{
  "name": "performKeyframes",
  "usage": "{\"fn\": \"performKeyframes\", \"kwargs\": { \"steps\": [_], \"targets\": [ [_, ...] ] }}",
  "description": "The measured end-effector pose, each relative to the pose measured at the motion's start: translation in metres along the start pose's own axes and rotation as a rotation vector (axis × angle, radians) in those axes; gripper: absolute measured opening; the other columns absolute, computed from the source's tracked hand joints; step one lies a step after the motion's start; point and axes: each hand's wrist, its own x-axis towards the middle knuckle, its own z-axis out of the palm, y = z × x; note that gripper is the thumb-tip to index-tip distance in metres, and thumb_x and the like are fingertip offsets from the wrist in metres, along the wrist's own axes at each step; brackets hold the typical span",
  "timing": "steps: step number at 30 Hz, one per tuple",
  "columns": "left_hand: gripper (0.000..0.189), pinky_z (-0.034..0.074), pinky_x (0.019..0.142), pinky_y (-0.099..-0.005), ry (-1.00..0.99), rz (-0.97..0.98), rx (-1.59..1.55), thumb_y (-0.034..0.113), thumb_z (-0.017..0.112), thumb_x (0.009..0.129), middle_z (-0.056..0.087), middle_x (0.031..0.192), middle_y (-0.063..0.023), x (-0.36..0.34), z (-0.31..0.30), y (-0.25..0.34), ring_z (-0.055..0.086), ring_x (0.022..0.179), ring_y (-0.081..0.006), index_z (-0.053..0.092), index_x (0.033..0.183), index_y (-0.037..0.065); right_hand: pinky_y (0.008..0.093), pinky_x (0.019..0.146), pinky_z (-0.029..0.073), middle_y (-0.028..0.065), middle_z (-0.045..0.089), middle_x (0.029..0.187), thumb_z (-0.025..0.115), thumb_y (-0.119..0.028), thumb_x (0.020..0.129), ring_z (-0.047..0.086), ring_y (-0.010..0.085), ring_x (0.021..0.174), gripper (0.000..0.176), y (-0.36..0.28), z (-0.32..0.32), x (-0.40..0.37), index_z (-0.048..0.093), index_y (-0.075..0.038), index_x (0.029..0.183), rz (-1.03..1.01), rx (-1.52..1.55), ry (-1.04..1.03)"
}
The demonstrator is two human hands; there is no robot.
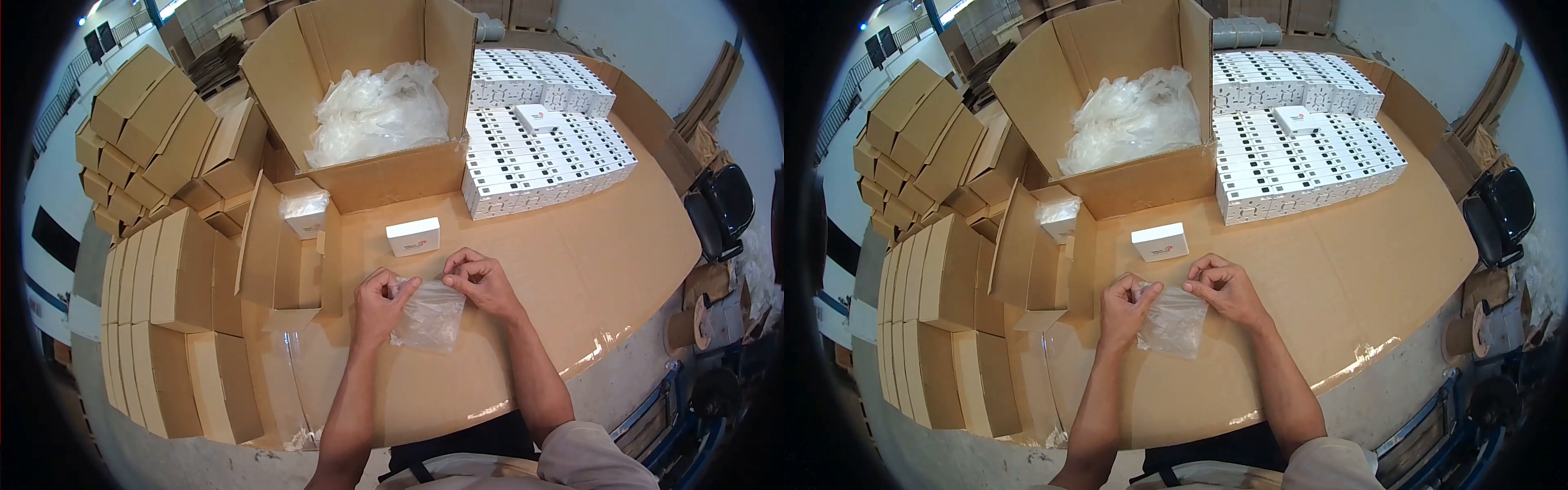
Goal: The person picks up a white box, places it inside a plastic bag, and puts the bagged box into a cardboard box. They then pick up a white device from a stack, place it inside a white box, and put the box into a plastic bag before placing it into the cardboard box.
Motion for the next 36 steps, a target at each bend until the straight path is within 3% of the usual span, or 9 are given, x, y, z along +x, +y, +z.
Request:
{"fn": "performKeyframes", "kwargs": {
  "steps": [7, 10, 16, 20, 25, 28, 31, 34, 36],
  "targets": [
    [0.040, 0.037, 0.061, -0.0237, -0.026, 0.000, -0.010, 0.007, 0.083, 0.086, 0.046, 0.076, 0.0050, -0.002, -0.001, 0.008, 0.043, 0.069, -0.0056, 0.046, 0.070, 0.007, 0.0267, 0.075, 0.044, 0.0035, 0.066, 0.101, 0.083, -0.010, 0.086, 0.057, 0.0106, 0.086, 0.018, -0.007, 0.002, -0.003, 0.071, -0.003, 0.074, 0.009, -0.031, -0.071],
    [0.040, 0.037, 0.055, -0.0269, -0.033, 0.079, -0.123, 0.014, 0.089, 0.081, 0.052, 0.074, 0.0029, 0.000, 0.003, 0.000, 0.043, 0.065, -0.0069, 0.052, 0.072, 0.003, 0.0261, 0.073, 0.045, 0.0030, 0.066, 0.103, 0.082, -0.009, 0.086, 0.058, 0.0100, 0.086, 0.011, -0.001, 0.004, -0.001, 0.076, -0.004, 0.080, -0.076, -0.057, -0.053],
    [0.024, 0.041, 0.058, -0.0208, -0.214, -0.170, -0.430, 0.009, 0.085, 0.086, 0.060, 0.084, 0.0041, -0.008, 0.006, 0.030, 0.051, 0.070, -0.0014, 0.062, 0.090, 0.002, 0.0225, 0.070, 0.044, 0.0014, 0.066, 0.103, 0.078, -0.009, 0.091, 0.057, 0.0062, 0.083, 0.012, -0.007, 0.001, -0.001, 0.075, -0.002, 0.082, -0.022, -0.018, 0.078],
    [0.021, 0.045, 0.061, -0.0203, -0.283, -0.133, -0.361, 0.007, 0.083, 0.088, 0.062, 0.085, 0.0040, -0.003, -0.001, 0.005, 0.055, 0.073, -0.0013, 0.063, 0.092, 0.003, 0.0220, 0.069, 0.044, 0.0022, 0.065, 0.104, 0.074, -0.008, 0.095, 0.057, 0.0059, 0.083, 0.013, 0.000, -0.002, 0.000, 0.073, 0.000, 0.084, -0.037, 0.060, 0.105],
    [0.023, 0.045, 0.062, -0.0203, -0.280, -0.126, -0.386, 0.006, 0.083, 0.088, 0.060, 0.081, 0.0054, -0.004, -0.001, 0.018, 0.056, 0.073, -0.0015, 0.061, 0.092, 0.005, 0.0244, 0.075, 0.048, 0.0061, 0.066, 0.107, 0.073, -0.004, 0.095, 0.060, 0.0084, 0.089, 0.010, -0.008, 0.000, -0.001, 0.072, 0.000, 0.086, -0.081, 0.118, 0.073],
    [0.031, 0.051, 0.066, -0.0221, -0.315, -0.166, -0.317, 0.004, 0.083, 0.086, 0.062, 0.087, 0.0019, -0.004, -0.004, 0.014, 0.061, 0.079, -0.0047, 0.058, 0.104, 0.004, 0.0272, 0.082, 0.049, 0.0077, 0.067, 0.109, 0.073, -0.003, 0.094, 0.061, 0.0114, 0.095, 0.008, -0.003, 0.001, -0.001, 0.072, 0.001, 0.087, -0.123, 0.163, 0.056],
    [0.056, 0.058, 0.072, -0.0257, -0.247, -0.045, -0.521, 0.000, 0.082, 0.085, 0.066, 0.098, -0.0047, -0.004, 0.005, 0.016, 0.066, 0.088, -0.0101, 0.048, 0.130, 0.006, 0.0287, 0.086, 0.048, 0.0088, 0.068, 0.110, 0.073, -0.003, 0.094, 0.061, 0.0134, 0.098, 0.008, -0.001, 0.003, 0.000, 0.072, 0.001, 0.087, -0.150, 0.170, 0.070],
    [0.079, 0.061, 0.077, -0.0289, -0.264, -0.093, -0.463, -0.003, 0.081, 0.084, 0.067, 0.107, -0.0104, -0.008, 0.001, 0.040, 0.068, 0.093, -0.0148, 0.034, 0.146, 0.010, 0.0310, 0.087, 0.048, 0.0100, 0.067, 0.115, 0.074, -0.004, 0.093, 0.060, 0.0142, 0.103, 0.007, 0.001, 0.005, 0.000, 0.072, 0.001, 0.089, -0.157, 0.187, 0.064],
    [0.085, 0.060, 0.075, -0.0281, -0.295, -0.136, -0.481, -0.003, 0.081, 0.083, 0.068, 0.108, -0.0114, -0.007, 0.000, 0.036, 0.068, 0.092, -0.0146, 0.031, 0.150, 0.011, 0.0320, 0.089, 0.047, 0.0109, 0.067, 0.119, 0.073, -0.005, 0.093, 0.060, 0.0162, 0.106, 0.007, 0.001, 0.007, 0.000, 0.072, 0.000, 0.098, -0.229, 0.149, 0.088]
  ]
}}
